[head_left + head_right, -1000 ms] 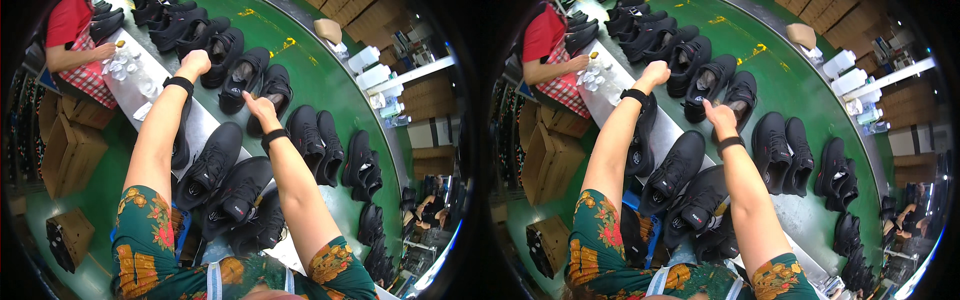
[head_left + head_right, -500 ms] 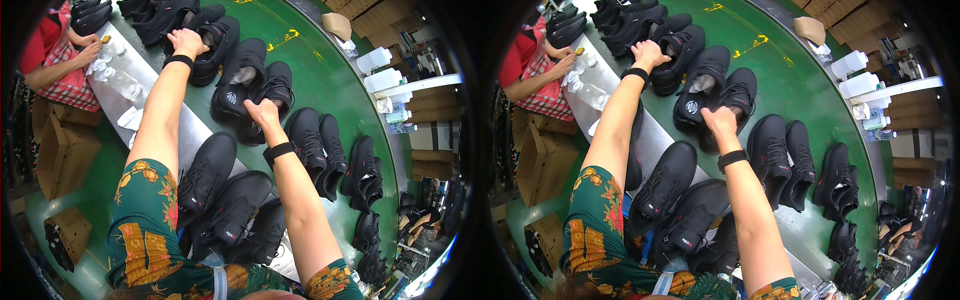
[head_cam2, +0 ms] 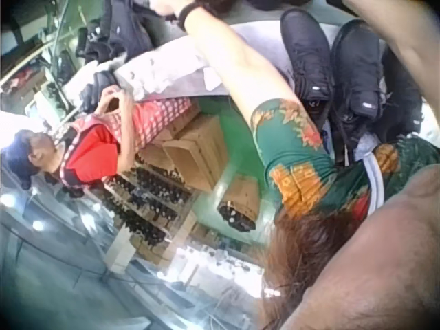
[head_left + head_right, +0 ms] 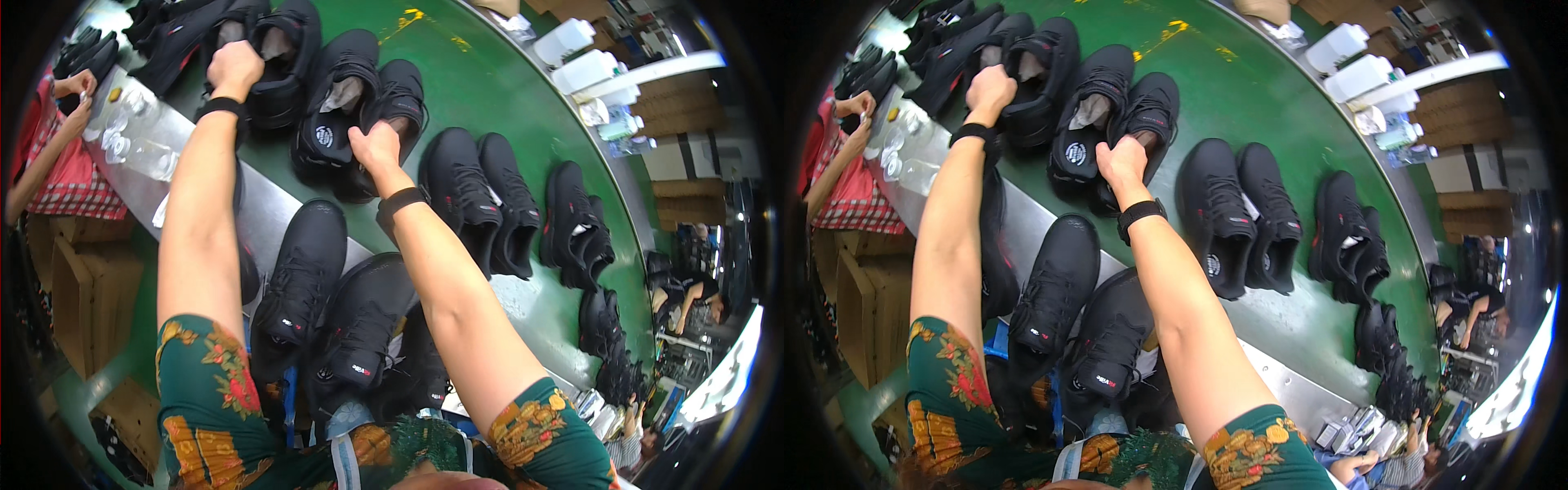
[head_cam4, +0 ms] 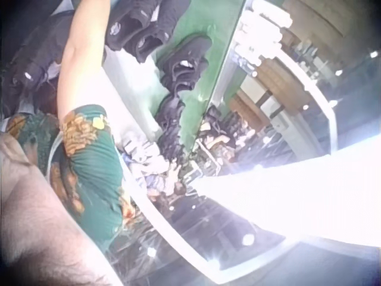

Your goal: Lacing black sneakers and arranging them on an assembly line bench in a shoe factory.

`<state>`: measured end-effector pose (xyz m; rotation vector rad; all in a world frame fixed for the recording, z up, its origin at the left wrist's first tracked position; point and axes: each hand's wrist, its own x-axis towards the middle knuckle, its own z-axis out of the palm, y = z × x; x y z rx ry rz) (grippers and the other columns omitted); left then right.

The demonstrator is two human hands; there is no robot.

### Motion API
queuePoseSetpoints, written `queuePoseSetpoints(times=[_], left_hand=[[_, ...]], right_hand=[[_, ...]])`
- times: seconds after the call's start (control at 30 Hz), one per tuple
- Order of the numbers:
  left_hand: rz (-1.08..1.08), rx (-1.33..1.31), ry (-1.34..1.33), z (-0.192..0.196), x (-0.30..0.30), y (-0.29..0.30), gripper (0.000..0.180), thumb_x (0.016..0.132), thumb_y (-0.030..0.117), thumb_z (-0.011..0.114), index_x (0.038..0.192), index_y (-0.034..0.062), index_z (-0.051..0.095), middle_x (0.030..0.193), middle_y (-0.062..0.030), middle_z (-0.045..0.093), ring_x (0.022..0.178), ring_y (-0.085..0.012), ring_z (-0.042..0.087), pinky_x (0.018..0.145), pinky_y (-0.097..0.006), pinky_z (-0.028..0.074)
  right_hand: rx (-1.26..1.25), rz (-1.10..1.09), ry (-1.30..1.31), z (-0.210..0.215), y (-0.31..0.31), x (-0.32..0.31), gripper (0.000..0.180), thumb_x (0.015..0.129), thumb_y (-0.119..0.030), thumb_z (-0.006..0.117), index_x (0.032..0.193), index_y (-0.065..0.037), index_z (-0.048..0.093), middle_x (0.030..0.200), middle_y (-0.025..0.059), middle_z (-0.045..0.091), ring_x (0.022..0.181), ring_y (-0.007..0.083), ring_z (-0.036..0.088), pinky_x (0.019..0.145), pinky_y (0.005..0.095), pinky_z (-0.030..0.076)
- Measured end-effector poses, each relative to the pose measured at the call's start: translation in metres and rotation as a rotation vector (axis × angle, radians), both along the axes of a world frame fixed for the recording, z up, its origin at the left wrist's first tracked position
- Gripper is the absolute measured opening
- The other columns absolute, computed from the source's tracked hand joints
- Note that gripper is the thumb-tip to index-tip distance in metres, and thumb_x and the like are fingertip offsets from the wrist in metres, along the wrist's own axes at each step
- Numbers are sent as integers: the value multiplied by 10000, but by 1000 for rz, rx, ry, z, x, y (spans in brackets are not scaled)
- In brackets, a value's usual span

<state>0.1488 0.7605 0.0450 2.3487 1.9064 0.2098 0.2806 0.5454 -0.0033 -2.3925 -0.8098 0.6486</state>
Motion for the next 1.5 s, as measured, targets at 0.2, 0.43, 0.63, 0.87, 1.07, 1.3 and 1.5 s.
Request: queuePoseSetpoints(times=[0.2, 0.43, 0.63, 0.87, 1.07, 1.3, 1.5], left_hand=[[-206, -66, -191, 68, -41, 15, 381, 701, 325, 600, 927, 21, 639, 1038, -206, 598, 968, -317, 577, 816, -383, 449], [-363, -229, -976, 87, -70, 8, 326, 806, 222, 573, 1024, -19, 601, 941, -121, 642, 822, -186, 580, 775, -292, 432], [-653, -118, -680, 159, -142, -69, 330, 866, 152, 441, 1141, -15, 516, 1121, -139, 568, 1055, -233, 531, 912, -289, 394], [-361, -313, -1023, 189, -206, -385, 351, 830, 93, 447, 1158, -22, 500, 1124, -140, 563, 1046, -233, 535, 909, -294, 403], [-176, -418, -1094, 188, -240, -636, 382, 799, 42, 453, 1173, -29, 487, 1127, -141, 558, 1038, -232, 539, 906, -298, 410], [-5, -486, -1066, 233, -279, -805, 428, 763, -17, 460, 1190, -36, 471, 1130, -142, 553, 1029, -231, 544, 903, -303, 419], [-189, -843, -831, 225, -215, -845, 460, 698, -93, 437, 1148, -33, 506, 1079, -129, 583, 998, -220, 560, 874, -312, 437]], right_hand=[[375, -261, 332, 45, -42, 30, 366, 694, -279, 668, 754, 52, 525, 692, 157, 590, 571, 219, 572, 522, 335, 460], [1122, -367, 652, 133, -137, -2, 325, 747, -257, 651, 632, 14, 516, 605, 40, 534, 523, 119, 492, 469, 294, 388], [1218, -102, 666, 181, -224, -59, 203, 816, -144, 590, 904, 38, 578, 795, -2, 580, 728, 80, 501, 648, 241, 423], [783, 236, 590, 208, -402, -104, 327, 730, -242, 676, 660, -10, 456, 589, 23, 451, 603, 94, 433, 521, 291, 391], [549, 970, 568, 205, -567, -63, 422, 744, -268, 671, 550, 40, 460, 451, 20, 394, 467, 78, 398, 440, 304, 328], [137, 1026, 434, 207, -737, 24, 313, 767, -271, 670, 824, 28, 597, 702, 70, 596, 670, 102, 539, 571, 294, 433], [196, 181, 620, 197, -886, 62, 247, 791, -91, 630, 1011, 8, 582, 864, -25, 603, 777, 65, 544, 687, 225, 449]])
